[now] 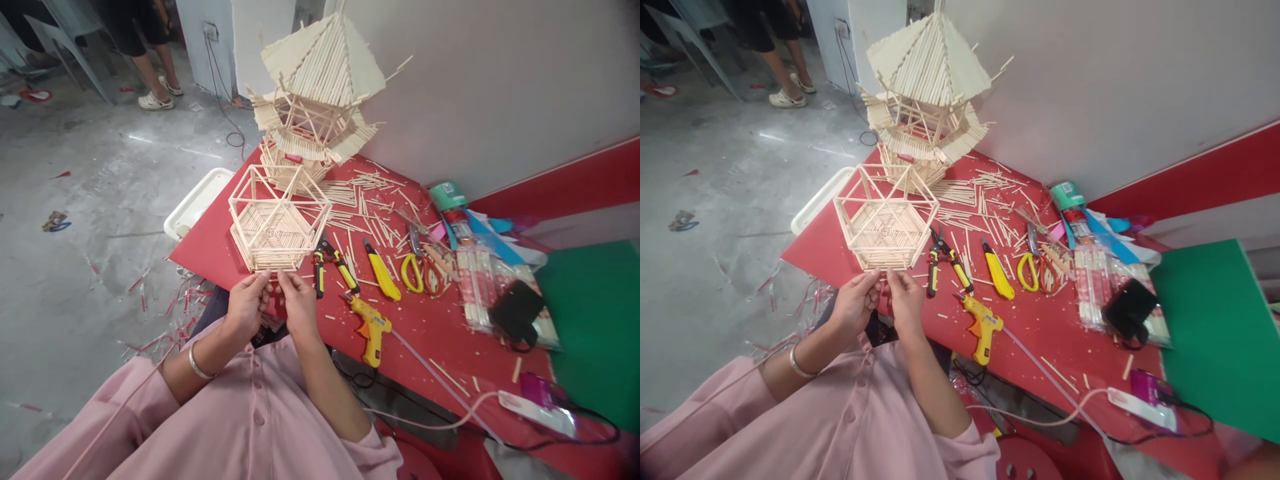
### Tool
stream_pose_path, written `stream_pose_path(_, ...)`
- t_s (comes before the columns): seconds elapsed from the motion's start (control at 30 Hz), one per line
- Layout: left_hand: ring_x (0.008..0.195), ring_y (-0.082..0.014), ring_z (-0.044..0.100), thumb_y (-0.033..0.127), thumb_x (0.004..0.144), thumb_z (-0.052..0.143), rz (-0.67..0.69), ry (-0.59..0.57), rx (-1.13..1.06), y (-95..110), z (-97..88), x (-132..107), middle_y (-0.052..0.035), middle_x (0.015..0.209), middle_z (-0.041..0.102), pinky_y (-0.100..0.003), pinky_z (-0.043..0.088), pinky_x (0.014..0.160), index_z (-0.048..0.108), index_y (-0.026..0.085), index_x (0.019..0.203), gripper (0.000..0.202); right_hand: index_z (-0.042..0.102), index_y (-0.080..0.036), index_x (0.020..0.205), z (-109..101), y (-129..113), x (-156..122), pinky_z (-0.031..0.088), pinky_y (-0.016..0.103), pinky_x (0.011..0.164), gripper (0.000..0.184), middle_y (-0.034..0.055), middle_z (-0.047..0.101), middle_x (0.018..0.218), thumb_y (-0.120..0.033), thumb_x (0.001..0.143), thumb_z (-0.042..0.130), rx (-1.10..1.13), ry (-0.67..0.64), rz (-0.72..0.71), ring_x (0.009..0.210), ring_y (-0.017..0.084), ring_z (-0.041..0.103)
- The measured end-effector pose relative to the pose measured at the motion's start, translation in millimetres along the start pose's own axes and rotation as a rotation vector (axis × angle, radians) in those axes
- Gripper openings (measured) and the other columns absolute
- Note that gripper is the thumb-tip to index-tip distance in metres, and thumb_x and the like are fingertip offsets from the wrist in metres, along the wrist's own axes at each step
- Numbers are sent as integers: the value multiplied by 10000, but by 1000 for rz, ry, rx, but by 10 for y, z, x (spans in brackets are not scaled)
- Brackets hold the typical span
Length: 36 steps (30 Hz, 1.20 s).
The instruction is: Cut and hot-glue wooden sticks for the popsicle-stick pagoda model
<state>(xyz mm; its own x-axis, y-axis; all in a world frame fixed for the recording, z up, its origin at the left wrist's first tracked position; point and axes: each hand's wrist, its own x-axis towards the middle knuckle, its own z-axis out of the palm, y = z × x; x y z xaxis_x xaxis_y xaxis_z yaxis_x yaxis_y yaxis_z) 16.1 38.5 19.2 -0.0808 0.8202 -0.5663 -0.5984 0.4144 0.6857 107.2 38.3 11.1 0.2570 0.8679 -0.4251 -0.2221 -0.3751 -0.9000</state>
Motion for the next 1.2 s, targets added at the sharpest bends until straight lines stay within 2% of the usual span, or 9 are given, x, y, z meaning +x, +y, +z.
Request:
stream_pose_path(0.2,381,-32,398,448,545,862,-8,-6,-10,1,-9,4,29,513,553,-180,229,352,600,132,604,414,675,-189,687,7,-10,15,353,225,476,347,-52,574,550,-530,685,739,1,-5,-6,477,91,458)
stream_pose_path(0.43,393,-35,404,447,556,863,-25,-7,-17,-7,-20,16,28,517,558,-176,231,358,600,133,615,413,686,-185,699,25,-35,4,374,231,494,312,-54,571,538,-492,688,739,21,-5,2,484,93,465)
stream_pose_path(0.9,379,-32,402,445,549,866,-27,-23,-8,7,0,7,20,527,579,-171,220,349,624,129,644,409,641,-194,660,23,-46,1,349,220,462,328,-50,569,540,-508,692,730,32,-22,5,471,88,449)
stream_pose_path(1.2,376,-32,378,409,582,840,-35,-35,21,8,-8,-12,48,474,514,-169,229,361,589,141,609,368,631,-182,631,9,-38,-13,369,229,518,324,-55,550,540,-480,698,738,52,-13,-45,504,91,454)
